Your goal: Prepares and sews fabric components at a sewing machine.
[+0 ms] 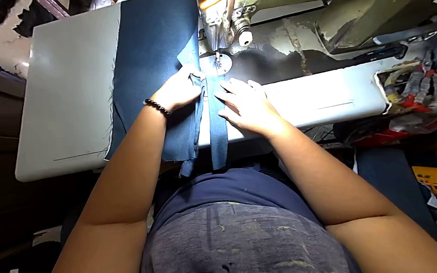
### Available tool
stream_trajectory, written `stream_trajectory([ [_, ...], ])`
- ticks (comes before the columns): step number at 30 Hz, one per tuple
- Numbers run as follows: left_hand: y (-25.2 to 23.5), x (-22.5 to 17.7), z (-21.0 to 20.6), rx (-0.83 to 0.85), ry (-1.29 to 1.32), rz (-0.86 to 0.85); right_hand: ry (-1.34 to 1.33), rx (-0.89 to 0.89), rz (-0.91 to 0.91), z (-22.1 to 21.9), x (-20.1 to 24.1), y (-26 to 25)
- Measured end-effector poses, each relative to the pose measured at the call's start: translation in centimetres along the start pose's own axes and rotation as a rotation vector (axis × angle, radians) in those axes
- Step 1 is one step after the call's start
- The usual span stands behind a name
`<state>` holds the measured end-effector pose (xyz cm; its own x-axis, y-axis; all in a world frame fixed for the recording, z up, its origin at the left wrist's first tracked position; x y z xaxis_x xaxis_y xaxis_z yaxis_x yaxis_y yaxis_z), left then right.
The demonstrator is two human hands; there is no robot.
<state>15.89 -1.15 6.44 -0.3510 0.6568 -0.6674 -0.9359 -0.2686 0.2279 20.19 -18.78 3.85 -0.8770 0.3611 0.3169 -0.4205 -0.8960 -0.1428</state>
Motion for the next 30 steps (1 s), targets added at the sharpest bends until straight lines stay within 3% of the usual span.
stream_trajectory([
  [2, 0.9, 0.6, -0.2, 0.08, 0.128, -0.039, -0.001, 0.004, -0.013, 0.0, 0.0, 0.0],
  [5, 0.8, 1.1, -0.1, 0.055, 0.127, -0.018, 0.02, -0.002, -0.014, -0.1, 0.1, -0.1],
  [14, -1.0, -0.2, 0.0, -0.167, -0.257, 0.063, 0.033, -0.004, -0.02, -0.1, 0.1, 0.1],
  [16, 0.1, -0.3, -0.1, -0.172, -0.172, 0.034, 0.028, 0.001, -0.031, -0.2, 0.0, 0.1],
  [21, 5.7, -0.1, -1.2, 0.034, 0.018, -0.103, -0.001, 0.026, -0.047, -0.2, 0.0, 0.1],
  [27, 6.8, 1.3, -1.3, 0.0, 0.171, -0.077, 0.016, 0.054, -0.023, -0.2, 0.0, -0.1],
  [30, 6.2, 0.0, -1.1, -0.044, 0.204, -0.139, 0.017, 0.061, -0.037, -0.1, 0.2, -0.1],
])
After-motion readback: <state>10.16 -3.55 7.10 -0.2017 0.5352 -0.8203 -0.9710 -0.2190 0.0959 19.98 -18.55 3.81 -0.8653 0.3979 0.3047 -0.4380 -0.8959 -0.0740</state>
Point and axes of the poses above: each hand's wrist, its own y-axis away from the middle knuckle, its own z-axis out of the back of the hand, x = y × z, the point moved 7 cm from there along -y, towards the middle knuckle, and after that the axes turned 5 degrees about y, right-handed, at the moved point
